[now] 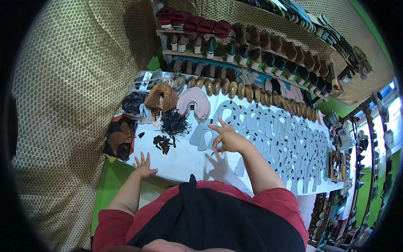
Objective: Manually applying small reinforcement patches or decorative elements to white shoe upper components on a workbench.
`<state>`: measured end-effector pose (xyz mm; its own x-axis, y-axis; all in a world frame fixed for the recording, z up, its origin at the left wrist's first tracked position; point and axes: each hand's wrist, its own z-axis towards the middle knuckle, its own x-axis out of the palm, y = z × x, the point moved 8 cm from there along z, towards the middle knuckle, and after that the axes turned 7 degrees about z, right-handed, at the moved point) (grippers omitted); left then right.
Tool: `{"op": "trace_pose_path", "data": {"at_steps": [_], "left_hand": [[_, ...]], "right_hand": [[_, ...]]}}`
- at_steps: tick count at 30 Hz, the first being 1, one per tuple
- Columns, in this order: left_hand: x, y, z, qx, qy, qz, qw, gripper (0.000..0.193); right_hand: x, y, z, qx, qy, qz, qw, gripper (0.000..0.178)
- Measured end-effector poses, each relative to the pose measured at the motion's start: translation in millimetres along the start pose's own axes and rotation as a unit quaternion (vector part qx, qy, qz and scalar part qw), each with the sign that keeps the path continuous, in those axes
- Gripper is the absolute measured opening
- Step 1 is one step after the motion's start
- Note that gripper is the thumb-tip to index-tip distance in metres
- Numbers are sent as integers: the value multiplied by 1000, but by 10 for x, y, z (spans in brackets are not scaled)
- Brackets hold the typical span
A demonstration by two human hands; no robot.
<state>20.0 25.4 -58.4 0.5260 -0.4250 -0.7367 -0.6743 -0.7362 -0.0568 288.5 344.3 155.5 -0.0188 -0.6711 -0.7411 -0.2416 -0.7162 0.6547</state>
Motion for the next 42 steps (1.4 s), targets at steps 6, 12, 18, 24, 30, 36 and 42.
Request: {"op": "trace_pose_path", "data": {"at_steps": [6, 12, 18, 24, 30, 36, 42], "left_hand": [[-46, -50, -15, -1, 6, 12, 1000, 124], [-23, -58, -14, -7, 0, 14, 1000, 124], [-7, -21, -23, -5, -3, 9, 1000, 123], [-45, -25, 8, 2, -2, 10, 1000, 121], [-6, -9, 26, 8, 6, 10, 1000, 121], [5, -23, 30, 5, 5, 14, 1000, 120], [30, 35, 20, -1, -1, 11, 1000, 120]], "right_hand": [[732, -8, 606, -7, 185, -58, 981, 27], [1618, 83, 1463, 30, 30, -134, 990, 58], [2023, 71, 931, -107, -84, -141, 981, 70], [2341, -194, 648, -85, 10, -166, 982, 69], [2058, -76, 1245, -53, -166, -74, 982, 38], [2021, 136, 1591, -35, -127, -106, 986, 22], [2173, 305, 1699, -80, -94, -153, 981, 19]]}}
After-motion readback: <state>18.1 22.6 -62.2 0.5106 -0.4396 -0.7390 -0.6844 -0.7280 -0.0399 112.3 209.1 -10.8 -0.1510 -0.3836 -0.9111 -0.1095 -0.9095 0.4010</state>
